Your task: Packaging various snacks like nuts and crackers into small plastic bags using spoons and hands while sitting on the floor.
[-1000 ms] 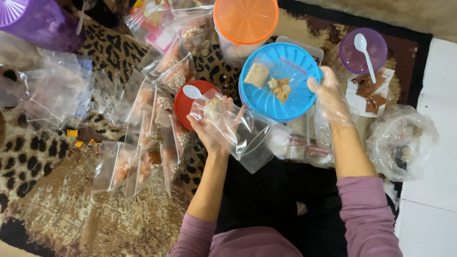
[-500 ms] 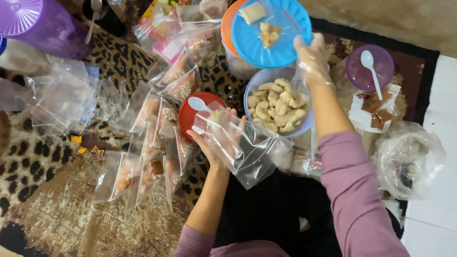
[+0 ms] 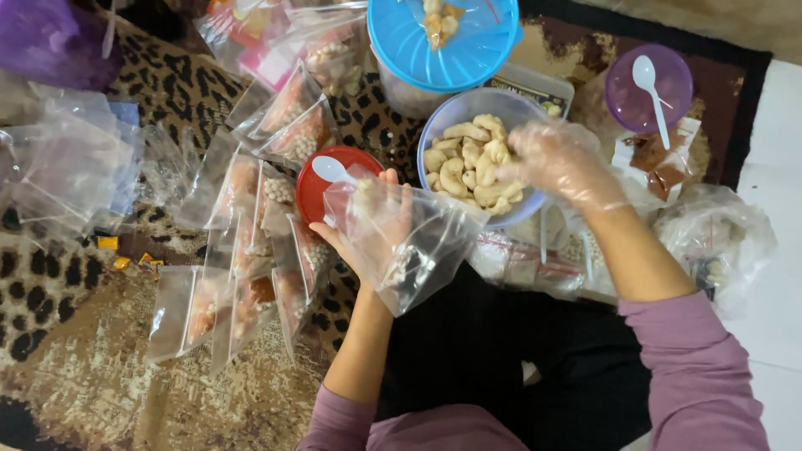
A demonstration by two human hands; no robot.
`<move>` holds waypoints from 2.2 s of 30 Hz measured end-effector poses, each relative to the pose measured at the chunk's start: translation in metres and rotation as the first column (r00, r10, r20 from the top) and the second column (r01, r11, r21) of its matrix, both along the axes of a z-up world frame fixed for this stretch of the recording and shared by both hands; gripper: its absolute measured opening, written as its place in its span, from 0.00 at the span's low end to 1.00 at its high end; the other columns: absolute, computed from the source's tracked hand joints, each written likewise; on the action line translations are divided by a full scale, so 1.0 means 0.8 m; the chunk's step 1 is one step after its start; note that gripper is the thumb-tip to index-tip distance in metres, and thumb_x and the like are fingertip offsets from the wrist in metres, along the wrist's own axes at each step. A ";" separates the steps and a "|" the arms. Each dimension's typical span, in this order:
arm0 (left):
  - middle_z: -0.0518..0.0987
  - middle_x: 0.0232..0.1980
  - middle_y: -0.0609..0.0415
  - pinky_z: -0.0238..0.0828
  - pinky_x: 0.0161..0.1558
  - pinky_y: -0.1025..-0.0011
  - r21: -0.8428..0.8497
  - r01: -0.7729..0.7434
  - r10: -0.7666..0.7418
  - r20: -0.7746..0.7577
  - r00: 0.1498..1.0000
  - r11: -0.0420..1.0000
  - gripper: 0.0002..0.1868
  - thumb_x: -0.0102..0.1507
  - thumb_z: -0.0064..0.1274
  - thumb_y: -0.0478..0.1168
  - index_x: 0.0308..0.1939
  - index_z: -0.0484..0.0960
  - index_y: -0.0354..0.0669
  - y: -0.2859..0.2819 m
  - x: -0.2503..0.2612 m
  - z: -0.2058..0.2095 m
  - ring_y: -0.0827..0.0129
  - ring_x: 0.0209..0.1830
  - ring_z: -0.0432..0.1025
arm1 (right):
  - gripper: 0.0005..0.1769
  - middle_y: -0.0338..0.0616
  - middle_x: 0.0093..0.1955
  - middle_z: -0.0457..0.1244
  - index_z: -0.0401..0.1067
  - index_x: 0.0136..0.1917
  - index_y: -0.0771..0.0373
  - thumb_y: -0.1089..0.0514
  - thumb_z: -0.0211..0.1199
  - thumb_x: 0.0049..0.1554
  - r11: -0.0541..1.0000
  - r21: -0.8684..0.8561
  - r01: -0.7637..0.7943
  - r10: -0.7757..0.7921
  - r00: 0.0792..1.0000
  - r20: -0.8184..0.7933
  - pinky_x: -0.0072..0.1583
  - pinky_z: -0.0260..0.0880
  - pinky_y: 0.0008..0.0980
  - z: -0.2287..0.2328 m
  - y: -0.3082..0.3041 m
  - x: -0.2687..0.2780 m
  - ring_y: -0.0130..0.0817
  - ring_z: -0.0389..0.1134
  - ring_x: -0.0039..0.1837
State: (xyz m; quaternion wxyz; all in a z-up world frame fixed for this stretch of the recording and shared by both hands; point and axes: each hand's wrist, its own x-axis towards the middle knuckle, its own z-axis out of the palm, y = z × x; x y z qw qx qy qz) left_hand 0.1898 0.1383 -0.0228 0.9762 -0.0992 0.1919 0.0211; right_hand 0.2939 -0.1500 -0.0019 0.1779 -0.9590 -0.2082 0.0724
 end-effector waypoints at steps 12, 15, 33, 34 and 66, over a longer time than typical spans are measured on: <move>0.71 0.67 0.34 0.45 0.78 0.41 0.077 -0.013 0.009 0.047 0.999 0.997 0.57 0.55 0.41 0.82 0.63 0.72 0.32 0.005 -0.006 -0.003 0.44 0.76 0.59 | 0.19 0.57 0.56 0.70 0.74 0.65 0.64 0.50 0.57 0.67 0.811 0.585 0.026 0.126 0.968 -0.217 0.58 0.69 0.50 0.093 0.050 0.005 0.51 0.70 0.60; 0.70 0.69 0.35 0.44 0.78 0.41 0.079 -0.015 0.011 0.047 0.999 0.997 0.58 0.55 0.41 0.82 0.66 0.70 0.32 0.005 -0.005 -0.001 0.44 0.76 0.58 | 0.17 0.52 0.54 0.70 0.75 0.61 0.56 0.46 0.57 0.66 0.938 0.342 0.048 0.003 0.989 -0.149 0.59 0.70 0.49 0.018 0.007 0.033 0.51 0.71 0.59; 0.71 0.67 0.34 0.47 0.75 0.41 0.038 0.012 -0.012 0.002 1.000 0.999 0.57 0.53 0.43 0.83 0.61 0.75 0.33 -0.002 0.001 -0.003 0.42 0.73 0.62 | 0.22 0.56 0.49 0.72 0.79 0.50 0.59 0.52 0.44 0.59 0.926 -0.326 0.191 -0.247 0.959 -0.140 0.62 0.67 0.55 -0.033 0.069 0.051 0.57 0.72 0.60; 0.72 0.67 0.34 0.48 0.75 0.41 0.056 0.014 -0.013 -0.029 0.999 0.998 0.56 0.53 0.44 0.82 0.60 0.75 0.33 -0.002 0.001 -0.001 0.42 0.72 0.62 | 0.23 0.55 0.49 0.72 0.78 0.51 0.57 0.50 0.43 0.60 0.927 -0.332 0.177 -0.240 0.958 -0.159 0.62 0.66 0.55 -0.021 0.072 0.047 0.56 0.72 0.61; 0.74 0.64 0.31 0.51 0.73 0.38 0.074 -0.042 0.041 0.024 0.999 0.996 0.50 0.56 0.48 0.79 0.54 0.78 0.32 -0.005 0.001 -0.010 0.39 0.69 0.66 | 0.15 0.37 0.34 0.71 0.80 0.38 0.50 0.56 0.53 0.61 0.862 -0.491 0.125 0.008 0.965 0.260 0.53 0.66 0.48 -0.203 0.035 0.071 0.39 0.75 0.46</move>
